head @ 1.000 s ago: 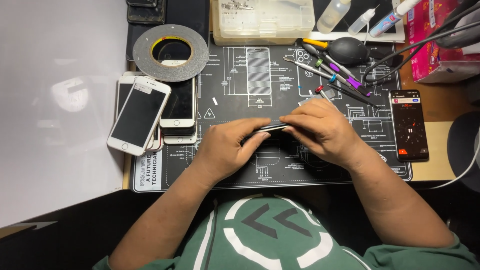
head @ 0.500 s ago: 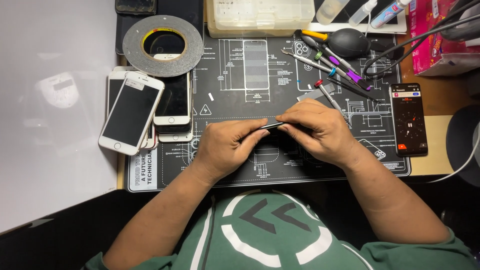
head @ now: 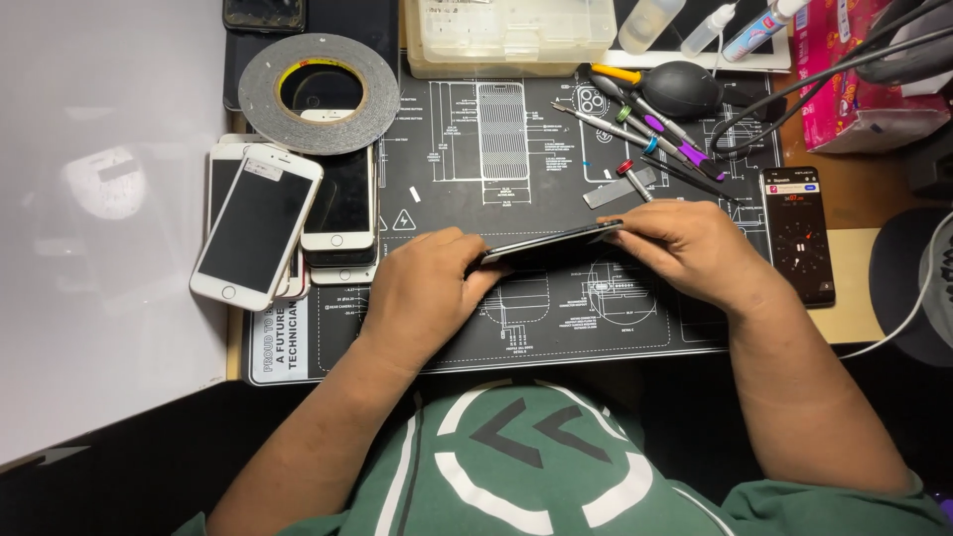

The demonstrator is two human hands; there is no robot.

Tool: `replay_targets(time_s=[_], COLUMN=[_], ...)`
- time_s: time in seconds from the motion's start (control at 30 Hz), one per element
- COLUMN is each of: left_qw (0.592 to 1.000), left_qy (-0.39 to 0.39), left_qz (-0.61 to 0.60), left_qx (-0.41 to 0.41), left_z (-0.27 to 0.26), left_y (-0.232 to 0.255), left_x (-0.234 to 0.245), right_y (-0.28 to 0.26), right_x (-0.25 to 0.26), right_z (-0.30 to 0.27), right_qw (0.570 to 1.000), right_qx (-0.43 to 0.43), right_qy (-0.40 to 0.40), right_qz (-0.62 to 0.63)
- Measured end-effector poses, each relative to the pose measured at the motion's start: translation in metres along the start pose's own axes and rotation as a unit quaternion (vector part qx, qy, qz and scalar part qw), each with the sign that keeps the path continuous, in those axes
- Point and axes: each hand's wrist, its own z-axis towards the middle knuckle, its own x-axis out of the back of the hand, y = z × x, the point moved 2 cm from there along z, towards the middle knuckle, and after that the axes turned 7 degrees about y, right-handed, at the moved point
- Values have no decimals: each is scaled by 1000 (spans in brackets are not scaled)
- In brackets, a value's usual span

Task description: Reassembling internal components of a smartphone using a screwdriver and cleaning the screen with a cloth.

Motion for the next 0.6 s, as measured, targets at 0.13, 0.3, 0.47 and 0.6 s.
replay_targets(time_s=[0.13, 0.3, 0.47, 0.6], left_qw=[999, 936, 873, 872], left_qy=[16, 83, 21, 9], left_qz=[16, -330, -474, -478], left_qx=[-45, -88, -110, -105], left_z=[8, 16, 16, 13], left_y=[-1, 30, 38, 33], left_x=[-2, 27, -3, -9], right_y=[12, 0, -15, -5], right_x=[-10, -33, -60, -73], right_z=[-7, -8, 6, 10], right_qw=[999, 999, 995, 981], right_qx=[-16, -6, 24, -34], right_qy=[16, -22, -55, -120], right_qz=[43, 48, -78, -149])
